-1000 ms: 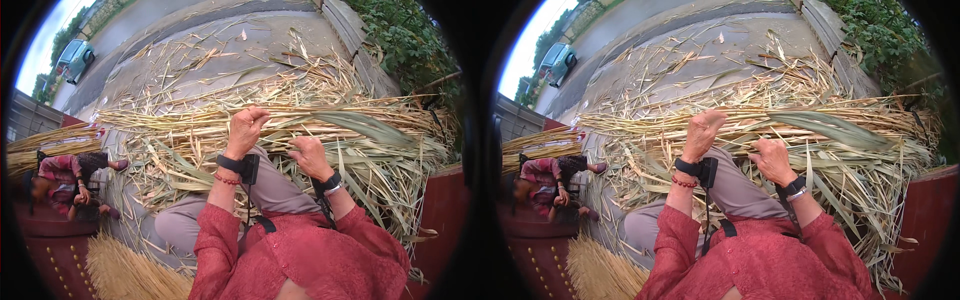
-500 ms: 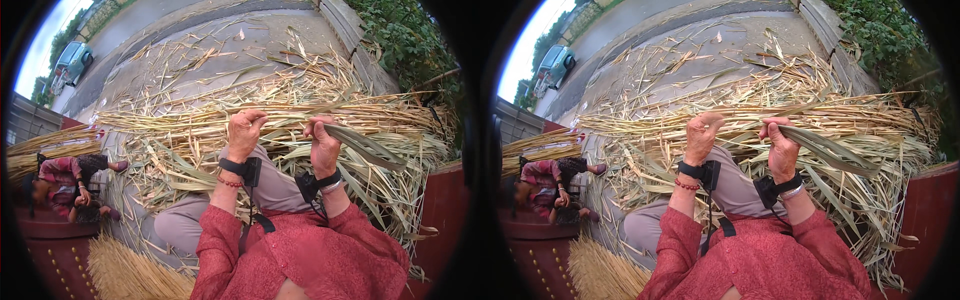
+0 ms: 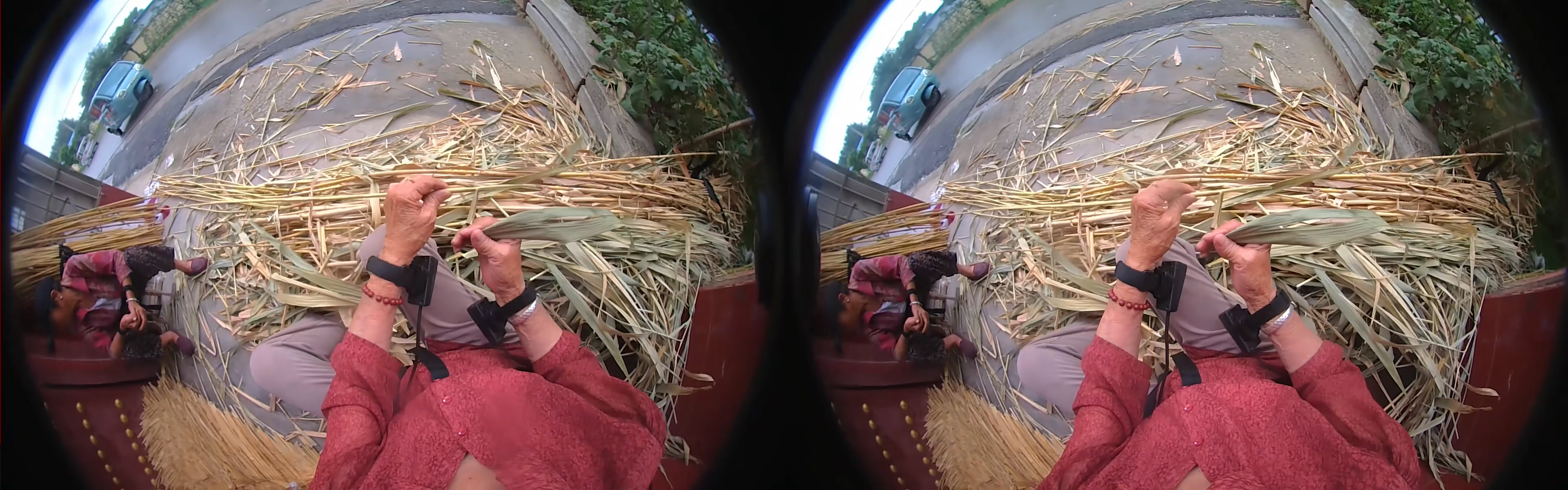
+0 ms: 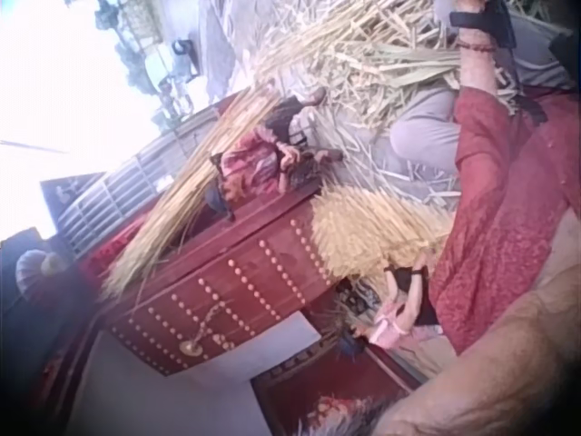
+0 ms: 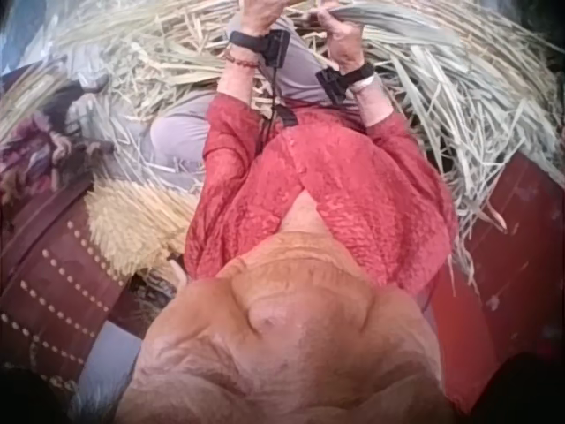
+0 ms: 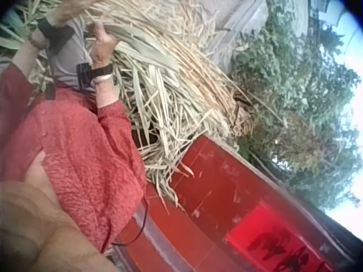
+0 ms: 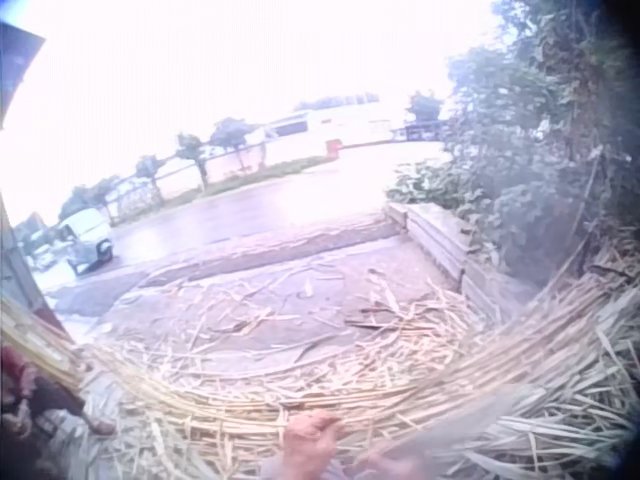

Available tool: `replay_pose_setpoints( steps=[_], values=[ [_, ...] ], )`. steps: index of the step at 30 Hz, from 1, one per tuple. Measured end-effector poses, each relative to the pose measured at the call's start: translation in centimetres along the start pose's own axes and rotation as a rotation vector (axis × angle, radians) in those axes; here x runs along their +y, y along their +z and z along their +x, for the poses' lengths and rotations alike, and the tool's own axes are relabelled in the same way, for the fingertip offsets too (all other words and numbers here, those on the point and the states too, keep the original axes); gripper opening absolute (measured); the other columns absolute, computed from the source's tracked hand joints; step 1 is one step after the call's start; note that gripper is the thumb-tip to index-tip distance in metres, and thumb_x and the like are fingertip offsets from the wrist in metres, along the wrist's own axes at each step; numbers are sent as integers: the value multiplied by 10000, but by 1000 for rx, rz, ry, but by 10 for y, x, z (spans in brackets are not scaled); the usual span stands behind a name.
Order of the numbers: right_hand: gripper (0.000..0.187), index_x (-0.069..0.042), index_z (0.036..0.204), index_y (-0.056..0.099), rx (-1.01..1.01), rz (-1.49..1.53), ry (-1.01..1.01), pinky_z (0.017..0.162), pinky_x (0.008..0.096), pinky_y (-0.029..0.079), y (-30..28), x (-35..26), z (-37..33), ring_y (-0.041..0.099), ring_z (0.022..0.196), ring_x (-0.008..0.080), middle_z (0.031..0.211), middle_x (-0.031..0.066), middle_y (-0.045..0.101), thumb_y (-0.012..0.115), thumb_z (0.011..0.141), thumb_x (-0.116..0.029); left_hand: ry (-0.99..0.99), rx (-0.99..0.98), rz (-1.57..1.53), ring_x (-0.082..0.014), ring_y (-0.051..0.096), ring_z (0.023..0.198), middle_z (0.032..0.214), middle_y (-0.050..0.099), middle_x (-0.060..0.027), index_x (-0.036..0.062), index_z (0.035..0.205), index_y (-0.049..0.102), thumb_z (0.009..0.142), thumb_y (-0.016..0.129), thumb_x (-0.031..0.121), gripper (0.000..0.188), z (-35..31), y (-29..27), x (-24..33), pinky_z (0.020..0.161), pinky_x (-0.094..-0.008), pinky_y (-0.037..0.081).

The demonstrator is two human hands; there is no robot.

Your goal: The recorder is weaving long, flat straw or reed materials into a larger structure while sitting on the ground.

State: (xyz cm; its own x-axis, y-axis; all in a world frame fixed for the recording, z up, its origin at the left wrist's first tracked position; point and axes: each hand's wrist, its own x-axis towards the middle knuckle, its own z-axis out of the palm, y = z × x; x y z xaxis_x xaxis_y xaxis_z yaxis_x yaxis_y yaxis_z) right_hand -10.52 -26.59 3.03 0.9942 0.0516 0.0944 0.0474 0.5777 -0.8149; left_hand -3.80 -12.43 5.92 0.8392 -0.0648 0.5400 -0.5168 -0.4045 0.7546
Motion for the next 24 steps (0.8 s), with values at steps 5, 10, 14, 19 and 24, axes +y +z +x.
replay_pose_setpoints(
  steps=[5, 10, 14, 19, 24],
  values=[
    [152, 46, 854, 587, -65, -93, 27, 687, 317, 499, -11, -8, -5, 603, 718, 207, 763, 133, 617, 585, 827, -103, -35, -20, 80, -248, 599, 677, 722, 627, -105, 32, 744, 640, 699, 645, 40, 46, -4, 4, -5, 620, -322, 448],
    [159, 40, 846, 574, -1, 215, 64, 696, 347, 476, 0, 4, -1, 586, 725, 237, 761, 144, 602, 584, 829, -118, 12, -55, 126, -238, 549, 667, 679, 593, -55, 85, 710, 639, 687, 652, 103, 32, -8, 20, 10, 643, -332, 373],
    [171, 35, 800, 574, -142, 291, 187, 671, 344, 471, 7, 11, -11, 582, 702, 237, 752, 146, 599, 618, 802, -130, -67, -12, 85, -245, 576, 659, 702, 602, -97, 38, 772, 635, 701, 632, 30, 71, -6, 10, -8, 592, -320, 434],
    [168, 38, 774, 576, -102, 260, 149, 619, 322, 473, -8, -3, -10, 578, 644, 230, 700, 123, 572, 645, 773, -114, -5, -124, 6, -229, 577, 631, 726, 613, -107, 29, 807, 644, 730, 609, 19, 86, -3, 2, -17, 585, -310, 437],
    [198, 36, 713, 577, -117, 17, 228, 614, 313, 473, -33, -33, -21, 578, 632, 217, 680, 108, 558, 677, 735, -134, -47, -234, -9, -170, 564, 675, 722, 598, -73, 9, 807, 641, 719, 635, 29, 91, -7, -9, -21, 619, -268, 432]
  ],
)
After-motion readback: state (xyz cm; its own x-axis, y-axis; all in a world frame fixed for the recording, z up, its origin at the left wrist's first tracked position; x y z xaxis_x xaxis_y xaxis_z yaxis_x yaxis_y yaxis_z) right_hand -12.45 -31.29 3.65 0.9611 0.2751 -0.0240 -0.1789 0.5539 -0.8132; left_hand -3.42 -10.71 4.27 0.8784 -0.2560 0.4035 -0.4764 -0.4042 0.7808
